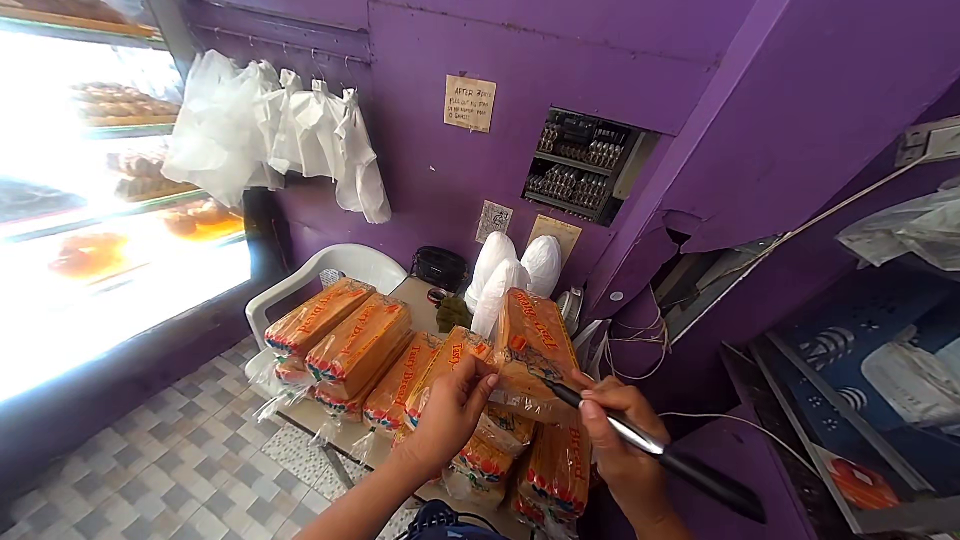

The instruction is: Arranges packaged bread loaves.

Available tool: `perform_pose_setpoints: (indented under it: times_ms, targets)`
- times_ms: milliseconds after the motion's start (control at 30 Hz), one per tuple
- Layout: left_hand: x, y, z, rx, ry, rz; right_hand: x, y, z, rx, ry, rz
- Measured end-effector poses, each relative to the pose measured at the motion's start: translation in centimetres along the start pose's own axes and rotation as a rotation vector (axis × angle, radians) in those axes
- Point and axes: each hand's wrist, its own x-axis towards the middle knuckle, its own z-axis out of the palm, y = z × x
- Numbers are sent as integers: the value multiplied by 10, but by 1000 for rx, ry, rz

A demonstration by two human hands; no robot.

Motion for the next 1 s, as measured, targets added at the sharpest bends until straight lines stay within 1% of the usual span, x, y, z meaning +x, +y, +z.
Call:
perform_pose_setpoints:
  times_ms: [100,200,267,333,400,467,533,600,667,733,800,867,1000]
  targets:
    - [-15,-17,3,-41,-80,-20,-1,2,-4,168,128,103]
    - [-31,-31,2,-102,-151,-35,-8,5,-1,232,180,179]
    - [-35,-36,-8,-110,-162,-22,-15,6,7,262,206,240]
    - [-34,-40,-26,-67,-135,-59,-19,6,13,271,214,291]
    - [-26,-50,-49,32,-46,-152,-21,4,15,264,223,329]
    - [-8,-66,-79,229,10,-296,-21,2,16,252,244,337]
    - [20,-80,-109,446,-11,-463,-20,0,14,237,235,325]
    - [49,-100,-135,603,-11,-604,-19,-3,13,202,220,304]
    - [71,-132,-153,740,-7,-720,-20,-6,12,180,231,292]
    - [85,-159,-163,864,-77,-829,-21,-11,13,189,244,288]
    - [91,-171,-163,925,-146,-895,-24,-15,15,174,271,304]
    - [94,-176,-158,985,-202,-906,-29,-19,14,152,308,327]
    - [96,-164,-159,990,-263,-878,-32,-25,11,132,395,356]
